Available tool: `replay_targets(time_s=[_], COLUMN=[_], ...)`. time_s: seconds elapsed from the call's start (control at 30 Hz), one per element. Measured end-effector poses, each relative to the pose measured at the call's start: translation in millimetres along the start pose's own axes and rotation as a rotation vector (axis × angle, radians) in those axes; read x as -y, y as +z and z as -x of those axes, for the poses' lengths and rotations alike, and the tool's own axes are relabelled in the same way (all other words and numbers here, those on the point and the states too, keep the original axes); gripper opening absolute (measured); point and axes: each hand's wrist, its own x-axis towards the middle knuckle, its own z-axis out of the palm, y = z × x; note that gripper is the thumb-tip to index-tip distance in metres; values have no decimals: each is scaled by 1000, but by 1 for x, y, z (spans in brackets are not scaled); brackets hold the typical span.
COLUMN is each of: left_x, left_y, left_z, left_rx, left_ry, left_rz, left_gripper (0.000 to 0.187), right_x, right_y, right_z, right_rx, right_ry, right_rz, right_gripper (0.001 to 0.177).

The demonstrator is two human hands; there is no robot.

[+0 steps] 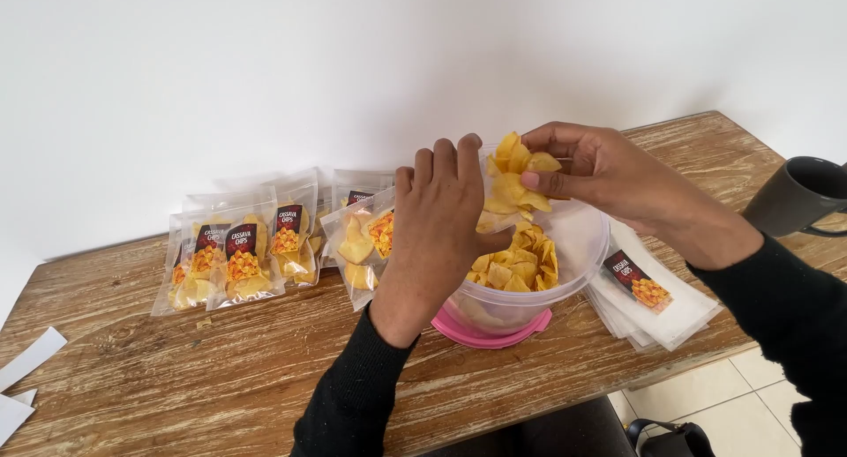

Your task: Packaging chips by manually filling small plastic bags from a large container and sealing them.

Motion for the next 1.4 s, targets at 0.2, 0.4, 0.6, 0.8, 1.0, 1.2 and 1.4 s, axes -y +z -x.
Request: replay_targets(time_s=[0.2, 0.4, 0.6, 0.8, 1.0, 1.2, 1.4], left_x=[-5, -8, -4, -8, -10, -11, -13], left_y=[2, 1, 9, 2, 0, 4, -7], left_z=[-1, -2, -2, -1, -2, -1, 1], left_rx=[4, 6, -55, 5, 7, -31, 32], left_ry=[58, -9, -69, -13, -36, -84, -140], left_rz=[-73, -35, -153, 116, 94, 96, 294], left_gripper=[113, 115, 111, 105, 107, 112, 102], right_x=[5, 21, 16, 20, 1, 29, 25], right_y=[13, 13, -7, 6, -9, -19, 3], right_z=[3, 5, 12, 15, 2, 6, 3], right_rx=[-65, -41, 39, -9, 128, 234, 29], right_ry=[55, 94, 44, 13, -56, 11, -101], right_rz=[104, 162, 58, 142, 59, -66, 163], right_gripper=[20, 49, 53, 48, 59, 58, 29])
